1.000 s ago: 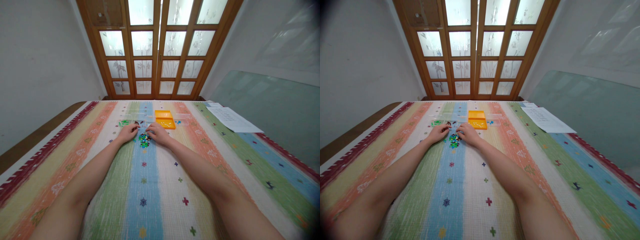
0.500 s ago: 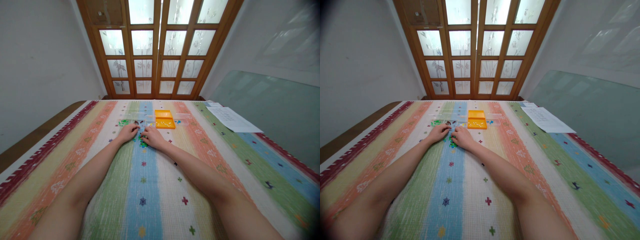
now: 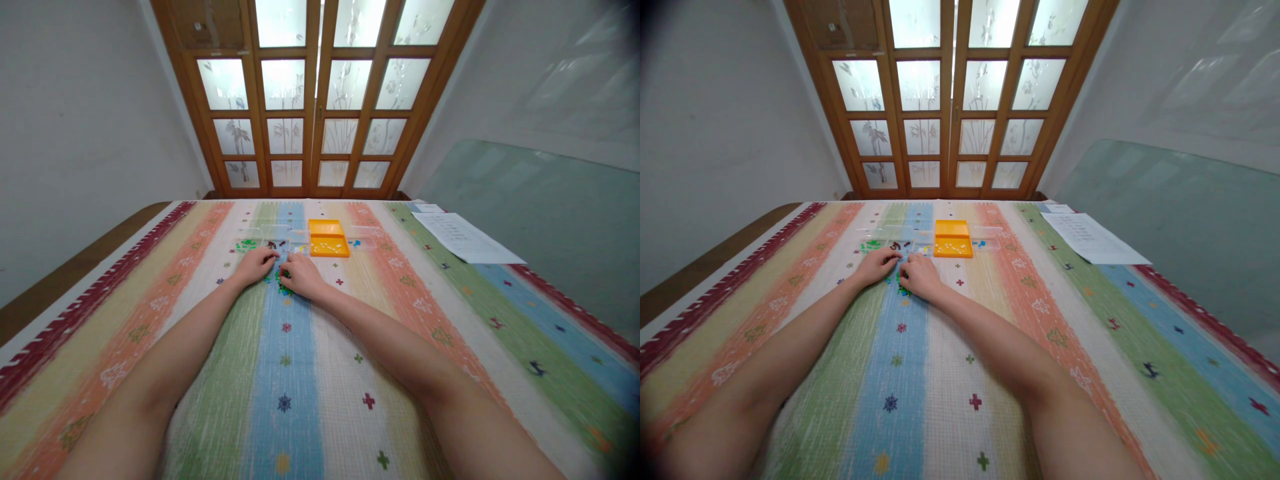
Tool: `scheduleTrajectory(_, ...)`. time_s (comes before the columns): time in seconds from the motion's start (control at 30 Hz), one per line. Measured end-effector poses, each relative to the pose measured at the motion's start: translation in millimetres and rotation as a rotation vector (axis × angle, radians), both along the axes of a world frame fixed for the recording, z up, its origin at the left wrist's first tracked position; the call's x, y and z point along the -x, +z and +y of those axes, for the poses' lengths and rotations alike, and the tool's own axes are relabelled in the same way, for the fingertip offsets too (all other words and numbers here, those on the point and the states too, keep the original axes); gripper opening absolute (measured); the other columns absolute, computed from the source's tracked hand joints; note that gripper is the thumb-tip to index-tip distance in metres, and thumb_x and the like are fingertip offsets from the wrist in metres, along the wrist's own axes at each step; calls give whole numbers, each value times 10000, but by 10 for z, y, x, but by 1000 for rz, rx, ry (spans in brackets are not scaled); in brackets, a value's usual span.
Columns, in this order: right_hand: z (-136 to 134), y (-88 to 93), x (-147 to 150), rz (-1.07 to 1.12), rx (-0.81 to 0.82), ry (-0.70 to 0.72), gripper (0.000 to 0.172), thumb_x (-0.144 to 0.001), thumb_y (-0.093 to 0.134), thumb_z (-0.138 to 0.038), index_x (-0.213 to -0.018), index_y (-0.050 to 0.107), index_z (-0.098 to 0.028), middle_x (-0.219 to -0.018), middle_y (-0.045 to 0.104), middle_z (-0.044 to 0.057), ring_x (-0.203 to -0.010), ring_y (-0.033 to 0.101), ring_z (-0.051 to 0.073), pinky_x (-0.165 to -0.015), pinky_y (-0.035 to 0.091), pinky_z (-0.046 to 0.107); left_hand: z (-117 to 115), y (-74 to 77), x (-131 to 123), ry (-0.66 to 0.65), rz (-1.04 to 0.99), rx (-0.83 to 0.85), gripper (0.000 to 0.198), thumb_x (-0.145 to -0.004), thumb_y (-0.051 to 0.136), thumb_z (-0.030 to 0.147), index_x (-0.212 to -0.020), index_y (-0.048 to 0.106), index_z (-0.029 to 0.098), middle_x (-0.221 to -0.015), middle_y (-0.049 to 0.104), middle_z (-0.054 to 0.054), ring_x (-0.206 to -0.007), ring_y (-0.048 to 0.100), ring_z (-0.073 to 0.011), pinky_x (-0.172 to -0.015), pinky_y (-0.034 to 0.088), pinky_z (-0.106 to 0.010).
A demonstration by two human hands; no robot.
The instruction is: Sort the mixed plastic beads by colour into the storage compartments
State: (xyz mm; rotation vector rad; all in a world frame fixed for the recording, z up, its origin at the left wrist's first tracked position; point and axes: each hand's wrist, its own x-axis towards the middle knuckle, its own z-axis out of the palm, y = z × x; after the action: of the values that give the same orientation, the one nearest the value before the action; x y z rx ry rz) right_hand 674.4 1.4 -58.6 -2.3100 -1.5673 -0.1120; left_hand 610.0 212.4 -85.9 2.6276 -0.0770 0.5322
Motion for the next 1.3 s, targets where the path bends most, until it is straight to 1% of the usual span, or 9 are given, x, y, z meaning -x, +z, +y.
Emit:
scheduleTrajectory(0.13, 4, -2, -6, 14, 0, 7, 119, -914, 697, -278, -974, 775, -213, -1015, 645, 80, -1013, 538, 247, -868, 387, 336, 0, 3, 0, -5, -1, -6, 271, -946, 544, 251, -1096, 765, 205, -1039, 754, -68, -958, 683, -220, -890, 520, -349)
scheduleTrajectory(0.4, 13, -48, -26, -10, -99, 38, 52, -903, 704, -245, -908, 739, -206, -966, 660, 76, -986, 543, 246, -850, 383, 343, 1, 1, 4, 2, 7, -11, 264, -950, 541, 255, -1087, 764, 216, -1021, 755, -59, -948, 682, -214, -890, 529, -348)
scheduleTrajectory(0.5, 10, -40, -78, 39, -154, 41, 29, -896, 690, -204, -903, 718, -206, -919, 678, 52, -936, 559, 223, -846, 380, 328, 6, -4, 6, -2, 5, -14, 272, -949, 542, 253, -1099, 767, 225, -1025, 754, -55, -961, 682, -215, -905, 529, -351)
scheduleTrajectory(0.63, 11, -55, -183, 147, -246, 16, 62, -885, 656, -148, -920, 684, -192, -868, 688, 28, -844, 571, 184, -790, 377, 289, 20, -19, 0, -12, 8, -20, 283, -954, 538, 258, -1116, 768, 231, -1038, 752, -55, -976, 681, -220, -924, 529, -359)
scheduleTrajectory(0.73, 5, -91, -270, 197, -308, 20, 79, -880, 638, -130, -923, 671, -186, -870, 686, 22, -835, 572, 176, -780, 384, 278, 26, -26, -2, -11, 5, -24, 277, -958, 538, 267, -1113, 765, 231, -1046, 752, -55, -980, 680, -220, -921, 526, -356)
scheduleTrajectory(0.87, -34, -123, -430, 220, -407, -3, 126, -883, 612, -110, -947, 687, -188, -936, 701, 38, -903, 594, 192, -848, 423, 300, 19, -15, 3, -7, 2, -24, 269, -955, 541, 266, -1100, 765, 226, -1055, 757, -58, -971, 680, -221, -905, 526, -355)
scheduleTrajectory(1.0, -91, -147, -646, 217, -491, -106, 175, -919, 579, -124, -1002, 720, -187, -1001, 724, 67, -952, 622, 213, -905, 454, 340, 5, 3, 11, -2, 14, -15, 267, -955, 542, 276, -1087, 769, 227, -1060, 762, -59, -965, 681, -223, -898, 527, -357)
scheduleTrajectory(1.1, -121, -173, -772, 206, -537, -156, 226, -945, 555, -146, -1089, 726, -180, -1083, 730, 95, -1024, 634, 230, -957, 470, 371, 4, 1, 11, 1, 7, -15, 271, -955, 542, 285, -1090, 769, 227, -1050, 760, -60, -950, 679, -223, -886, 528, -357)
scheduleTrajectory(1.3, -124, -218, -811, 215, -524, -109, 327, -935, 549, -147, -1208, 718, -207, -1245, 699, 99, -1201, 609, 238, -1087, 448, 425, 23, -26, 1, -3, 7, -14, 271, -955, 541, 290, -1092, 768, 235, -1052, 761, -57, -956, 681, -225, -897, 528, -362)
